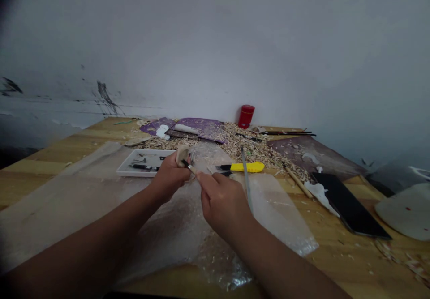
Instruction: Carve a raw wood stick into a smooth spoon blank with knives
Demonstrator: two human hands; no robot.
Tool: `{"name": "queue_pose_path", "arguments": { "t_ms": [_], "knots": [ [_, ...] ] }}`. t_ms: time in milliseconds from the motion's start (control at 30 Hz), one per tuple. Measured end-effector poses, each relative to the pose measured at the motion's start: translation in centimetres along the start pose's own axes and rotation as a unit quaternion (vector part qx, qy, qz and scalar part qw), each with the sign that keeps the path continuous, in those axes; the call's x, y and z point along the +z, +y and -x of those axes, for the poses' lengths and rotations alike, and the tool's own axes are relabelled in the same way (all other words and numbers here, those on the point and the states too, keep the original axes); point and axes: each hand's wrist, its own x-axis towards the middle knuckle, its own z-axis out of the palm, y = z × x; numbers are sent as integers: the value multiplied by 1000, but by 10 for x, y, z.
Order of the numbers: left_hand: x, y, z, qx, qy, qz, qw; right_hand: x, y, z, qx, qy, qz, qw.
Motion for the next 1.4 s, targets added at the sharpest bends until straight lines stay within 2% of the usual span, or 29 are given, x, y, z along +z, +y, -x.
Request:
{"name": "queue_pose_path", "arguments": {
  "t_ms": [100, 200, 300, 433, 633, 833, 933, 1000, 1100, 1233, 1400],
  "knots": [
    [2, 1, 2, -20, -5, 63, 998, 6, 0, 1, -6, 21, -19, 1000],
    [2, 3, 4, -47, -44, 140, 988, 11, 4, 1, 1, 39, -59, 998],
    [-1, 3, 3, -51, -63, 151, 985, 9, 10, -1, 16, 65, -89, 994],
    [-8, -1, -1, -25, -69, 76, 994, -2, 16, -3, 3, 60, -81, 995],
    [-16, -9, -8, 72, -53, -79, 993, -14, 10, 0, -30, -2, 2, 1000],
    [-13, -3, -5, 161, -45, -289, 943, -15, 2, 2, -28, -28, 91, 995],
    [-8, 0, -1, 175, -41, -341, 923, -16, -2, 3, -23, -44, 128, 990],
    [-5, 0, 0, 165, -28, -350, 922, -17, -4, 3, -20, -49, 140, 989],
    [-1, -2, 0, 120, -13, -290, 949, -15, -5, 3, -14, -46, 135, 990],
    [4, -5, -1, 38, -24, -84, 995, -6, -3, 3, -7, -33, 113, 993],
    [7, -3, 2, -44, -12, 99, 994, 11, 3, 1, -10, 4, 23, 1000]
  ]
}}
